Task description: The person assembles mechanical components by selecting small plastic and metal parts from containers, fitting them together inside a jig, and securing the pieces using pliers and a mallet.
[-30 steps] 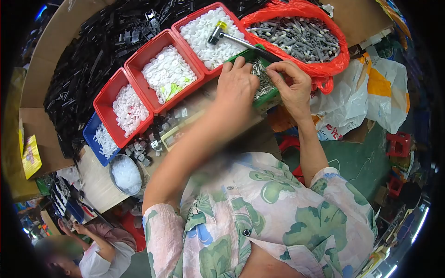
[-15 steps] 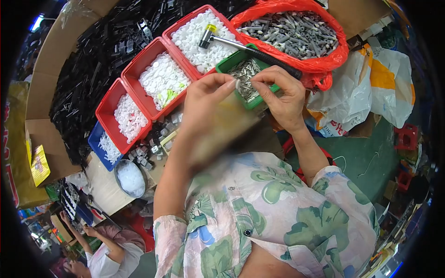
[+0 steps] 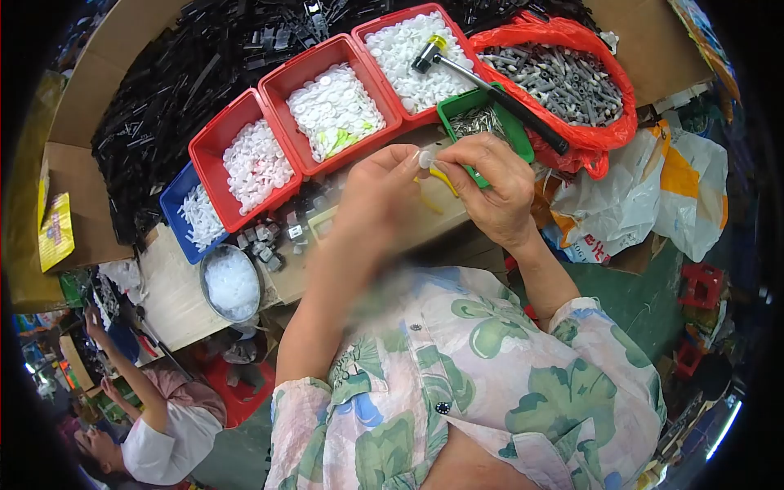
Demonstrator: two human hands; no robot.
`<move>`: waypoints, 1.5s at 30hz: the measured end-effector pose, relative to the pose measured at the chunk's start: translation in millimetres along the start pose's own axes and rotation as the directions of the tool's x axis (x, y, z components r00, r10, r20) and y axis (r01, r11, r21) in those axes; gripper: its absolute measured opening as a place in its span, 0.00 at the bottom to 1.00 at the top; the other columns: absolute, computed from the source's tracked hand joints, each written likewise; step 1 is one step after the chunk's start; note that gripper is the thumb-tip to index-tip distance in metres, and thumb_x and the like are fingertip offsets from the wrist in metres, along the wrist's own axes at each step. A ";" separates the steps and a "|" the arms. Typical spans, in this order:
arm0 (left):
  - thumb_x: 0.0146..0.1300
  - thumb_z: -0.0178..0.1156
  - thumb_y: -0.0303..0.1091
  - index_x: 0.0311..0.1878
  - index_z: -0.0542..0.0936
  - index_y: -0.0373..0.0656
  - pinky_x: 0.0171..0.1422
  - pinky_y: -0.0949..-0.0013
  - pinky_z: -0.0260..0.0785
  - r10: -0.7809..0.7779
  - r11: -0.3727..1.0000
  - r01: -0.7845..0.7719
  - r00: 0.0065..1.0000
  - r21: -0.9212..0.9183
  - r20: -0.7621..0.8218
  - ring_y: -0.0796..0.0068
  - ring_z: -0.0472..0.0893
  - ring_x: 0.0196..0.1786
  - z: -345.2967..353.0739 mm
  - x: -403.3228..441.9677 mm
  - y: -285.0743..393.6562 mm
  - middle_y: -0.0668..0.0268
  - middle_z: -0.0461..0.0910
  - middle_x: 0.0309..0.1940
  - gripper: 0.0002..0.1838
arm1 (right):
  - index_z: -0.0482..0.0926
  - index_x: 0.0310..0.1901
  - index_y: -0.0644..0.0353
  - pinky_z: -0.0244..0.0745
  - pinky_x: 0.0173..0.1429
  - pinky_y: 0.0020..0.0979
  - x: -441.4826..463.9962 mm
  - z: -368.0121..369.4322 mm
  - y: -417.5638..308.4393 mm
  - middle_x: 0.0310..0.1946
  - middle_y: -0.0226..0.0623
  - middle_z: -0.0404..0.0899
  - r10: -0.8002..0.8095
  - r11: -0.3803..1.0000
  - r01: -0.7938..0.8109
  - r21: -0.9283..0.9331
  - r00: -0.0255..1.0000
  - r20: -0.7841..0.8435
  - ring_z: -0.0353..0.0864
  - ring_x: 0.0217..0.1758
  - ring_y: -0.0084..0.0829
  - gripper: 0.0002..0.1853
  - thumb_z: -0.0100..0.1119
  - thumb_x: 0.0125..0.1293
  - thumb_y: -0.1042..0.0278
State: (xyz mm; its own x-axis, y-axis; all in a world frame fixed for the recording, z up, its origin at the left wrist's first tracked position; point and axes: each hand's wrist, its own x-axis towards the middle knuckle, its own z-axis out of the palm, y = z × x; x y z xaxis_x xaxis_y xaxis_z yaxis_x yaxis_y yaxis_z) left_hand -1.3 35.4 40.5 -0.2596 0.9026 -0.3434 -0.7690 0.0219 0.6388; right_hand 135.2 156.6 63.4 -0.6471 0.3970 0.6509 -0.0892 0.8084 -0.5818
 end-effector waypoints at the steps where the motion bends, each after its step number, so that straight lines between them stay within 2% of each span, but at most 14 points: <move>1: 0.68 0.66 0.35 0.45 0.82 0.43 0.48 0.73 0.67 0.004 1.000 -0.004 1.000 0.017 -0.011 0.84 0.78 0.44 -0.5 -1.3 0.5 0.72 0.83 0.39 0.08 | 0.83 0.38 0.64 0.77 0.40 0.33 0.4 0.7 -1.3 0.33 0.40 0.83 -0.007 1.000 0.007 -0.019 1.000 0.008 0.84 0.36 0.37 0.10 0.71 0.54 0.83; 3: 0.68 0.66 0.35 0.45 0.82 0.42 0.47 0.73 0.68 0.011 0.999 -0.010 1.000 0.032 -0.020 0.84 0.78 0.43 -0.5 -3.9 1.8 0.72 0.83 0.39 0.08 | 0.83 0.38 0.61 0.75 0.41 0.34 0.0 3.6 -2.0 0.33 0.37 0.83 -0.054 0.996 0.054 -0.064 0.999 -0.001 0.83 0.36 0.36 0.10 0.71 0.54 0.80; 5: 0.69 0.65 0.35 0.45 0.82 0.41 0.45 0.74 0.69 0.045 0.988 -0.033 0.996 0.148 -0.078 0.83 0.78 0.42 1.9 -6.9 3.1 0.71 0.82 0.39 0.08 | 0.82 0.38 0.59 0.73 0.41 0.34 -1.2 5.7 -2.0 0.32 0.34 0.82 -0.098 0.988 0.096 -0.123 0.995 -0.013 0.83 0.36 0.36 0.10 0.71 0.54 0.78; 8: 0.69 0.65 0.34 0.45 0.82 0.40 0.45 0.75 0.70 0.062 0.984 -0.058 0.998 0.168 -0.019 0.82 0.78 0.42 13.7 -15.6 11.8 0.71 0.82 0.39 0.08 | 0.82 0.39 0.58 0.72 0.43 0.33 -3.0 2.6 -4.6 0.34 0.33 0.81 -0.181 0.952 0.174 -0.250 0.983 -0.004 0.83 0.37 0.34 0.11 0.71 0.54 0.77; 10: 0.69 0.65 0.33 0.46 0.81 0.39 0.46 0.74 0.71 0.006 0.994 -0.007 1.000 0.113 0.009 0.82 0.78 0.41 6.3 -15.2 12.9 0.70 0.82 0.39 0.09 | 0.82 0.40 0.57 0.71 0.44 0.33 -4.0 1.4 -6.6 0.35 0.32 0.81 -0.156 0.980 0.154 -0.125 0.988 -0.009 0.82 0.38 0.33 0.12 0.70 0.54 0.76; 14: 0.68 0.65 0.33 0.47 0.80 0.38 0.47 0.74 0.71 -0.039 0.999 0.039 0.999 -0.001 0.037 0.82 0.78 0.42 8.1 -14.6 11.4 0.69 0.82 0.40 0.10 | 0.82 0.40 0.58 0.72 0.44 0.33 -8.5 -0.6 -3.7 0.34 0.33 0.81 -0.159 0.983 0.157 -0.097 0.987 -0.007 0.82 0.38 0.34 0.12 0.71 0.53 0.77; 21: 0.68 0.65 0.33 0.47 0.81 0.40 0.47 0.72 0.70 -0.075 0.995 0.073 0.997 0.061 0.029 0.82 0.78 0.42 11.0 -10.9 6.9 0.69 0.83 0.40 0.09 | 0.83 0.39 0.59 0.74 0.42 0.34 -13.0 -2.4 3.3 0.33 0.33 0.81 -0.146 0.988 0.143 -0.057 0.987 -0.060 0.83 0.36 0.34 0.12 0.72 0.52 0.78; 33: 0.68 0.65 0.32 0.44 0.81 0.40 0.47 0.72 0.71 -0.036 0.981 0.043 0.999 0.188 -0.040 0.81 0.79 0.41 -10.5 -13.7 2.4 0.70 0.83 0.38 0.07 | 0.83 0.40 0.58 0.72 0.42 0.34 -18.0 5.9 1.0 0.33 0.33 0.81 -0.198 0.968 0.199 -0.150 0.980 0.026 0.83 0.37 0.35 0.10 0.71 0.55 0.74; 36: 0.69 0.65 0.33 0.44 0.81 0.38 0.46 0.73 0.72 -0.044 0.980 0.051 0.998 0.191 -0.040 0.80 0.79 0.40 -13.5 -15.8 6.0 0.68 0.82 0.37 0.08 | 0.84 0.42 0.59 0.76 0.41 0.34 -15.5 5.9 -1.8 0.35 0.36 0.82 -0.009 0.991 0.003 0.137 0.999 0.044 0.84 0.37 0.36 0.08 0.69 0.60 0.74; 37: 0.69 0.65 0.33 0.44 0.81 0.38 0.46 0.73 0.72 -0.051 0.980 0.053 0.999 0.189 -0.018 0.80 0.79 0.40 -11.5 -16.8 6.5 0.68 0.82 0.37 0.08 | 0.84 0.42 0.59 0.76 0.41 0.34 -13.1 4.1 -2.1 0.35 0.36 0.82 -0.007 0.993 0.003 0.114 0.999 0.040 0.84 0.37 0.36 0.08 0.69 0.60 0.74; 39: 0.69 0.65 0.33 0.43 0.80 0.37 0.45 0.73 0.72 -0.035 0.963 0.050 0.997 0.264 -0.062 0.79 0.79 0.38 -8.6 -19.8 8.4 0.67 0.81 0.36 0.09 | 0.83 0.41 0.63 0.78 0.41 0.35 -8.6 0.9 -2.4 0.35 0.39 0.82 0.099 0.965 -0.123 0.233 0.989 0.110 0.84 0.37 0.39 0.07 0.68 0.61 0.75; 41: 0.69 0.65 0.34 0.43 0.80 0.36 0.45 0.73 0.73 -0.044 0.955 0.053 0.998 0.292 -0.037 0.79 0.79 0.38 -15.9 -17.3 4.9 0.66 0.82 0.37 0.09 | 0.82 0.40 0.65 0.78 0.41 0.36 -8.8 2.2 0.7 0.34 0.41 0.82 0.064 0.962 -0.093 0.256 0.991 0.117 0.83 0.37 0.41 0.07 0.68 0.60 0.77; 43: 0.69 0.65 0.34 0.43 0.80 0.36 0.45 0.73 0.73 -0.007 0.971 0.022 0.998 0.238 -0.060 0.78 0.79 0.38 -18.7 -17.4 1.4 0.66 0.82 0.37 0.10 | 0.82 0.39 0.65 0.77 0.41 0.36 -10.1 2.7 3.1 0.34 0.41 0.81 -0.092 0.975 0.063 0.213 0.987 0.130 0.83 0.37 0.41 0.07 0.67 0.59 0.78; 45: 0.69 0.65 0.34 0.45 0.81 0.35 0.45 0.73 0.73 0.002 0.972 0.016 0.997 0.234 -0.077 0.78 0.80 0.38 -19.0 -17.9 -1.5 0.65 0.82 0.37 0.11 | 0.82 0.38 0.65 0.77 0.40 0.37 -9.7 2.1 4.4 0.34 0.42 0.81 -0.080 0.970 0.047 0.237 0.988 0.131 0.83 0.37 0.41 0.06 0.67 0.58 0.78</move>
State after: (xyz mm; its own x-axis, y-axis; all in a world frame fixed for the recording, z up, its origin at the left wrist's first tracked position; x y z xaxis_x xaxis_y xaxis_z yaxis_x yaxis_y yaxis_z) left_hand -6.6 11.1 32.5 -0.3056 0.8669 -0.3938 -0.6153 0.1358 0.7765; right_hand 139.5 155.3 53.6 -0.7317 0.2706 0.6256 -0.2963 0.7002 -0.6495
